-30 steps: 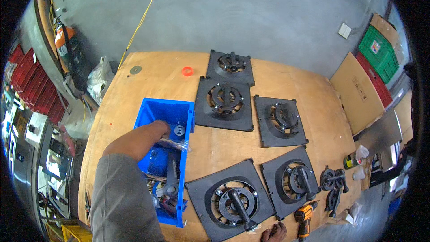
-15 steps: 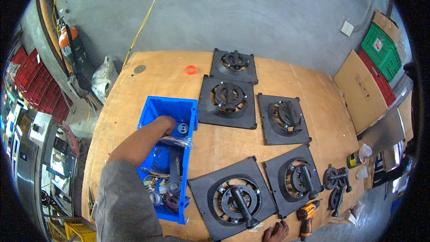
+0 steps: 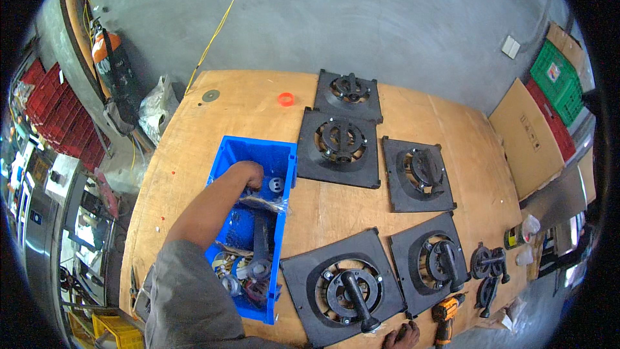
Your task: The person assembles several black square fan housings on a wooden workbench. They place circular fan components into the housings, insert fasteners, and tighten them using a yellow cordless drill. The person handles multiple units one at a time, moving completed units aside.
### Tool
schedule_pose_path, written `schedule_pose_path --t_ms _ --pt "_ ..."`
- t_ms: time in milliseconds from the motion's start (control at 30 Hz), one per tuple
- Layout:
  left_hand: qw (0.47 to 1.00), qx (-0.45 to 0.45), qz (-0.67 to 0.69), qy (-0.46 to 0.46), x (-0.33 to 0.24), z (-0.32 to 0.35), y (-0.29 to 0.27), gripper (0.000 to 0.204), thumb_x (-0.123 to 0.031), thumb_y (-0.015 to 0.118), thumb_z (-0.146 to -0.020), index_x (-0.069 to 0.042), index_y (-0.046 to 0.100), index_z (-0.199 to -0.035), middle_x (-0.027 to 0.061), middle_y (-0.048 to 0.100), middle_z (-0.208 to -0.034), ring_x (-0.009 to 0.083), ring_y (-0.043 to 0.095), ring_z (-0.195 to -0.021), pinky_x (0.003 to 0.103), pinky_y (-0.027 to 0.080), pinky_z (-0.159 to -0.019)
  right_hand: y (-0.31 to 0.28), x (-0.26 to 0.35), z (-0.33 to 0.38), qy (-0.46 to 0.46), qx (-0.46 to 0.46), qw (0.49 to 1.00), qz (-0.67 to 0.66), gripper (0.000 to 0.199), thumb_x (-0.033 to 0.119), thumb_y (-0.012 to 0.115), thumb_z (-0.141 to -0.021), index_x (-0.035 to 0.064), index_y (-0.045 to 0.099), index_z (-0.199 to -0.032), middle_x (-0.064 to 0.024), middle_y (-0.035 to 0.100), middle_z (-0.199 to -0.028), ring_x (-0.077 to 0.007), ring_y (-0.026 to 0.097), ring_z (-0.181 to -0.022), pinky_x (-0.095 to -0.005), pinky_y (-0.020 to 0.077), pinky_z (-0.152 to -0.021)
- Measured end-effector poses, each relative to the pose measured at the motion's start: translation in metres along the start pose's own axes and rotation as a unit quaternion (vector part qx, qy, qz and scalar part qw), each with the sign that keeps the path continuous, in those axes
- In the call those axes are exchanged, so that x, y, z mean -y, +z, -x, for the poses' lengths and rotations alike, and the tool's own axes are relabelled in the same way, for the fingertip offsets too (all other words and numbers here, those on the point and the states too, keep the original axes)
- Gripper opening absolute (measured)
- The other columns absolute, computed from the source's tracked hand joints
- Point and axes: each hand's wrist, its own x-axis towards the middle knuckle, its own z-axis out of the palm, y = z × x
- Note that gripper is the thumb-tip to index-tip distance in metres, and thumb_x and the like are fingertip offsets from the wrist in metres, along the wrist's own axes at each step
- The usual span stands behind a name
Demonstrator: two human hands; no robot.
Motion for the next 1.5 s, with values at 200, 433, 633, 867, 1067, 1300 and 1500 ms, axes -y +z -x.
schedule_pose_path --t_ms 200,433,633,867,1067,1300,1500 --pt "0.992 -0.061 -0.102 0.034 -0.032 0.029 -0.009 0.030 -0.022 0.070 -0.071 -0.005 0.074 -0.095 0.0170 0.070 -0.107 0.0320 0.067 -0.100 0.046 0.052 -0.086 -0.003 0.004 0.000 0.014 0.028 0.999 0.023 0.040 0.028 0.061 -0.085 -0.0039 0.060 -0.110 -0.0265 0.057 -0.119 -0.0438 0.051 -0.111 -0.0528 0.0425 -0.095" --pt "0.981 -0.086 -0.063 0.162 -0.044 0.008 0.004 0.040 -0.019 0.063 -0.079 -0.007 0.065 -0.117 0.0203 0.066 -0.112 0.0378 0.065 -0.100 0.049 0.052 -0.085 0.002 -0.001 0.003 -0.009 0.014 1.000 0.018 0.040 0.027 0.060 -0.086 -0.0040 0.057 -0.111 -0.0267 0.057 -0.118 -0.0438 0.051 -0.110 -0.0529 0.0415 -0.096" --pt "0.990 -0.068 -0.070 0.101 -0.039 0.007 0.013 0.074 -0.027 0.081 -0.065 -0.014 0.052 -0.132 0.0195 0.068 -0.108 0.0389 0.066 -0.099 0.049 0.054 -0.083 0.005 -0.001 0.003 0.009 0.030 0.999 0.043 0.041 0.029 0.057 -0.089 -0.0048 0.056 -0.111 -0.0282 0.055 -0.118 -0.0457 0.050 -0.109 -0.0544 0.0405 -0.094" --pt "0.979 -0.057 -0.101 0.169 -0.023 -0.035 0.046 0.042 -0.024 0.072 -0.071 -0.007 0.069 -0.109 0.0209 0.067 -0.109 0.0374 0.065 -0.098 0.047 0.052 -0.086 0.016 -0.021 0.007 0.040 0.048 0.997 0.040 0.043 0.031 0.058 -0.079 0.0019 0.052 -0.110 -0.0252 0.048 -0.122 -0.0436 0.044 -0.115 -0.0549 0.0326 -0.097" --pt "0.971 -0.030 -0.154 0.180 -0.020 -0.050 0.046 0.036 -0.019 0.069 -0.071 -0.006 0.071 -0.104 0.0217 0.067 -0.107 0.0370 0.065 -0.098 0.046 0.052 -0.085 0.015 -0.016 0.010 0.058 0.037 0.997 0.037 0.043 0.029 0.060 -0.074 0.0035 0.055 -0.109 -0.0230 0.051 -0.120 -0.0419 0.046 -0.114 -0.0535 0.0334 -0.097" --pt "0.937 -0.066 -0.125 0.320 -0.006 -0.072 0.062 0.025 -0.014 0.065 -0.072 -0.005 0.072 -0.094 0.0225 0.067 -0.104 0.0368 0.065 -0.095 0.048 0.052 -0.081 0.027 -0.027 0.020 0.046 0.016 0.998 0.025 0.044 0.032 0.059 -0.075 0.0026 0.053 -0.107 -0.0242 0.051 -0.121 -0.0446 0.046 -0.113 -0.0577 0.0341 -0.095" --pt "0.981 -0.103 0.002 0.163 -0.021 0.010 -0.008 0.034 -0.017 0.068 -0.077 -0.006 0.068 -0.109 0.0202 0.067 -0.108 0.0379 0.064 -0.099 0.047 0.050 -0.087 0.016 -0.011 0.001 0.019 0.012 1.000 0.016 0.044 0.035 0.056 -0.085 -0.0011 0.054 -0.110 -0.0249 0.055 -0.116 -0.0425 0.050 -0.109 -0.0549 0.0387 -0.093"
